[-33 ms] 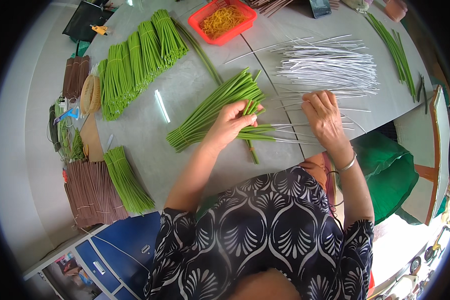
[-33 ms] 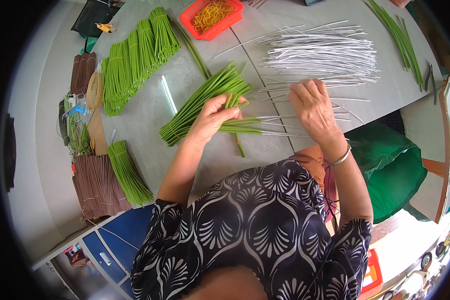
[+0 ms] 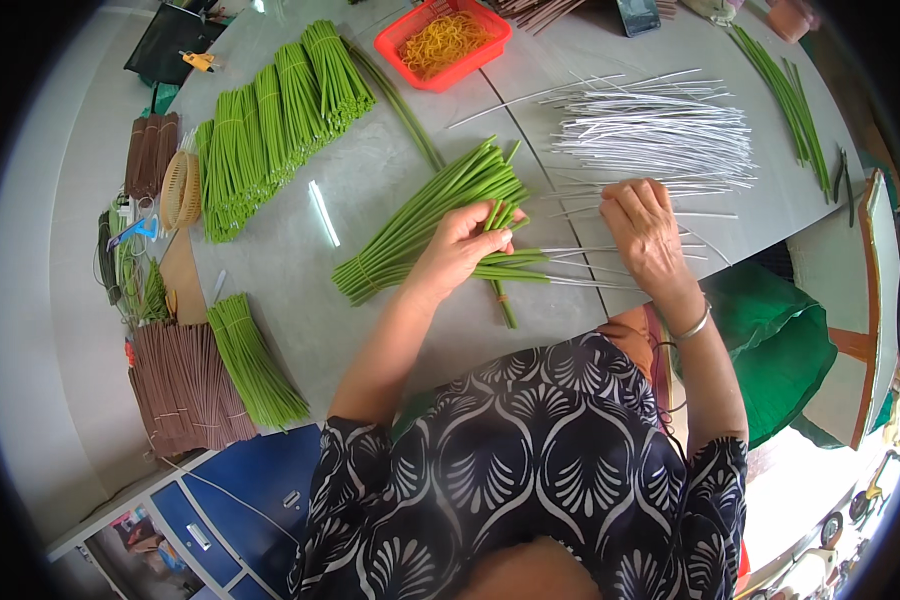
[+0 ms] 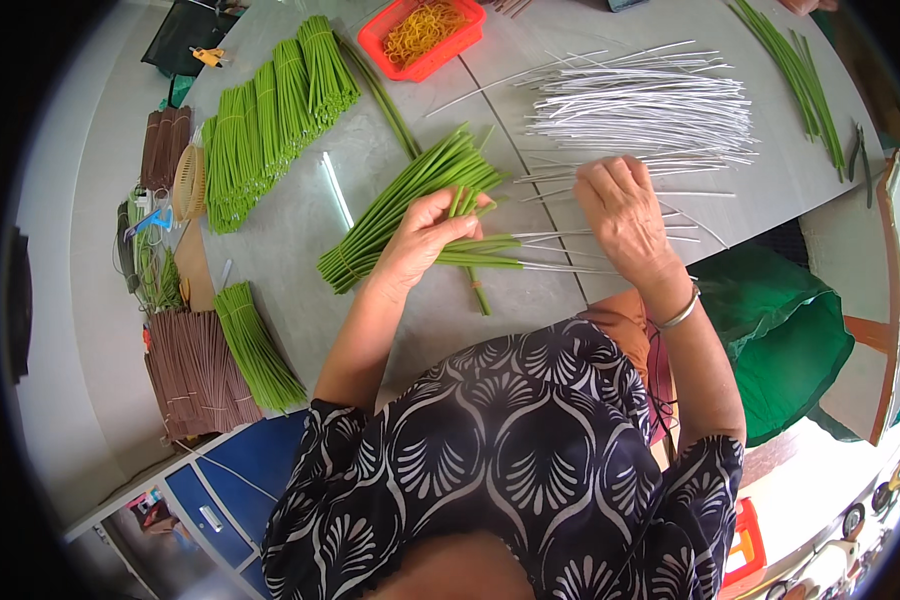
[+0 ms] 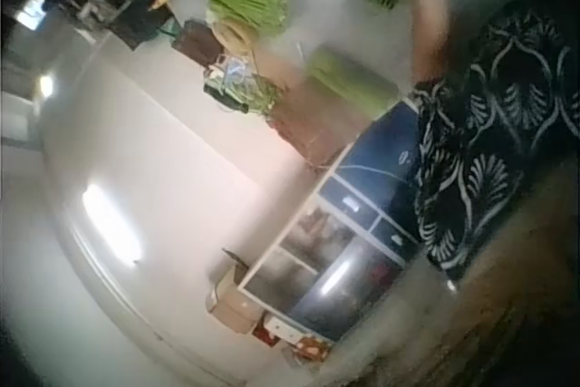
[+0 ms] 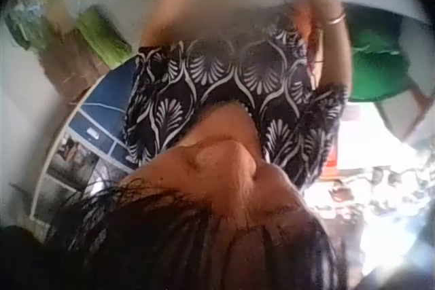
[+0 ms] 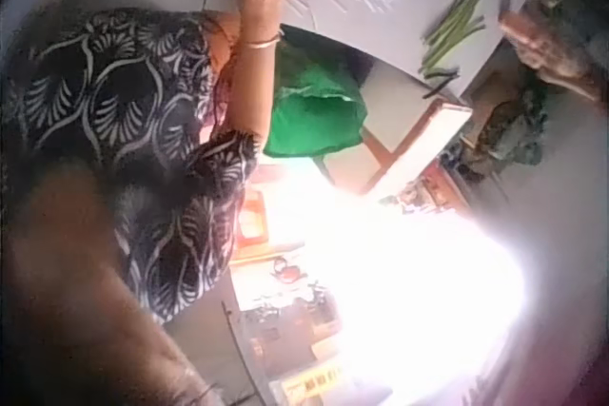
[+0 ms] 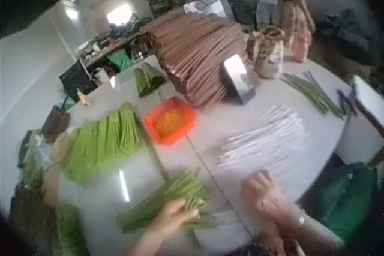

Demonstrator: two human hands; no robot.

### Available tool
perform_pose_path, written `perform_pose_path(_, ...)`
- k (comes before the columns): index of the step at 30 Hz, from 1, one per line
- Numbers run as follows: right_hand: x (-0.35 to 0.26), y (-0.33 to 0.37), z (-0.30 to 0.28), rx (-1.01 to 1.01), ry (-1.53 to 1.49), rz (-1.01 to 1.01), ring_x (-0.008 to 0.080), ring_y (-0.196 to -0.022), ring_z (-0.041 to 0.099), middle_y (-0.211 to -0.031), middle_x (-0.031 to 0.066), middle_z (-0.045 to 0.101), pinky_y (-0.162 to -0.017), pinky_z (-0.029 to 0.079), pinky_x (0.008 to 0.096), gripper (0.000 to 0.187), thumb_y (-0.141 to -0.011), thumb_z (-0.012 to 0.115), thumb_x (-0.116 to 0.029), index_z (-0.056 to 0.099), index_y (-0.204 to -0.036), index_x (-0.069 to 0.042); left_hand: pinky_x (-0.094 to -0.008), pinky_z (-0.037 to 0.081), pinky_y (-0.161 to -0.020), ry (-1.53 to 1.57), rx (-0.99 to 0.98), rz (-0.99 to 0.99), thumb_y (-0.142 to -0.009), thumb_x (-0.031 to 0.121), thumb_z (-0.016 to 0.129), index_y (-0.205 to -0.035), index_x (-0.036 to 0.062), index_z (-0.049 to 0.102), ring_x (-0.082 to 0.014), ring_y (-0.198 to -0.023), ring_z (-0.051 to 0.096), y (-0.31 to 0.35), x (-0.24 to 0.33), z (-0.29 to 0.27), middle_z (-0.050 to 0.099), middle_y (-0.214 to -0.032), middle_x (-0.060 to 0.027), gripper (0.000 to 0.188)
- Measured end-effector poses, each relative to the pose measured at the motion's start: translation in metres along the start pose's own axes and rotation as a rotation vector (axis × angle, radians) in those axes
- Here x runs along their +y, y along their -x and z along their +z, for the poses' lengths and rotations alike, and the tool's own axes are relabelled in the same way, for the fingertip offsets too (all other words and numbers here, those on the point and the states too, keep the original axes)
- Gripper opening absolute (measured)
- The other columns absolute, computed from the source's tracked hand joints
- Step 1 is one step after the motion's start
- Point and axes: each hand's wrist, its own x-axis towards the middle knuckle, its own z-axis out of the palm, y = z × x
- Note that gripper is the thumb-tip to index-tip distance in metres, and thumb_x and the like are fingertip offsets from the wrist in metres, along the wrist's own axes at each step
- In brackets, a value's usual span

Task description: The person holds a bundle of green tubes and inserts thin white rods into the tubes by hand.

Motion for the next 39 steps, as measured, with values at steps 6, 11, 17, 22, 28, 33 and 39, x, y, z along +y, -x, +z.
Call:
perform_pose_path(6,-0.016,-0.006,0.001,0.084,-0.081,-0.005,0.0261,-0.096,0.058,-0.099,0.0075,0.061,-0.100,0.045,0.0443,0.019,-0.081,0.060,-0.012,0.059,-0.099,-0.006,-0.0268,0.049,-0.084,-0.016,-0.001,0.010,-0.096,0.007,0.066,-0.123,0.0015,0.068,-0.0091,-0.089,0.061,-0.001,-0.003,0.005,0.067,-0.093,0.0007,0.027)
perform_pose_path(11,-0.023,-0.007,0.003,0.093,-0.107,-0.007,0.0256,-0.093,0.059,-0.093,0.0063,0.061,-0.098,0.045,0.0442,0.018,-0.080,0.062,-0.013,0.059,-0.097,-0.007,-0.0283,0.054,-0.084,-0.048,-0.025,0.012,-0.099,0.000,0.062,-0.125,-0.0038,0.064,-0.0099,-0.089,0.062,-0.002,-0.008,0.005,0.070,-0.121,-0.0056,0.027)
perform_pose_path(17,-0.023,-0.001,0.003,0.106,-0.152,0.007,0.0258,-0.088,0.059,-0.090,0.0063,0.060,-0.095,0.046,0.0424,0.019,-0.078,0.063,-0.010,0.059,-0.096,-0.007,-0.0265,0.049,-0.085,-0.011,-0.007,0.028,-0.097,0.007,0.066,-0.122,0.0007,0.069,-0.0094,-0.088,0.062,-0.002,-0.008,0.010,0.067,-0.093,0.0007,0.026)
perform_pose_path(22,-0.020,-0.001,0.003,0.080,-0.174,0.029,0.0269,-0.088,0.059,-0.089,0.0073,0.061,-0.092,0.047,0.0418,0.019,-0.078,0.067,-0.006,0.060,-0.095,-0.005,-0.0266,0.050,-0.085,-0.032,-0.025,0.031,-0.097,0.006,0.065,-0.121,0.0009,0.069,-0.0095,-0.088,0.062,-0.005,-0.006,0.009,0.067,-0.094,0.0006,0.025)
perform_pose_path(28,-0.020,-0.003,0.000,0.092,-0.140,-0.008,0.0258,-0.088,0.059,-0.090,0.0068,0.060,-0.093,0.047,0.0420,0.019,-0.077,0.063,-0.011,0.060,-0.095,-0.006,-0.0279,0.054,-0.083,-0.029,-0.033,0.038,-0.099,0.002,0.063,-0.123,-0.0041,0.066,-0.0105,-0.088,0.062,-0.010,-0.008,0.008,0.070,-0.117,-0.0051,0.025)
perform_pose_path(33,-0.018,-0.001,-0.003,0.085,-0.102,-0.040,0.0253,-0.090,0.059,-0.091,0.0064,0.060,-0.095,0.048,0.0425,0.020,-0.076,0.063,-0.013,0.060,-0.094,-0.006,-0.0250,0.047,-0.077,-0.011,0.025,0.014,-0.094,0.004,0.066,-0.104,-0.0001,0.070,-0.0066,-0.083,0.057,-0.011,-0.002,0.021,0.062,-0.088,0.0034,0.011)
perform_pose_path(39,-0.041,-0.008,0.000,0.027,-0.187,-0.102,0.0246,-0.079,0.057,-0.081,0.0060,0.054,-0.083,0.049,0.0376,0.018,-0.072,0.064,-0.011,0.061,-0.089,-0.006,-0.0276,0.041,-0.068,-0.535,-0.062,0.209,-0.094,-0.001,0.069,-0.090,-0.0031,0.055,-0.0080,-0.075,0.041,-0.019,-0.012,0.014,0.045,-0.083,0.0047,0.015)
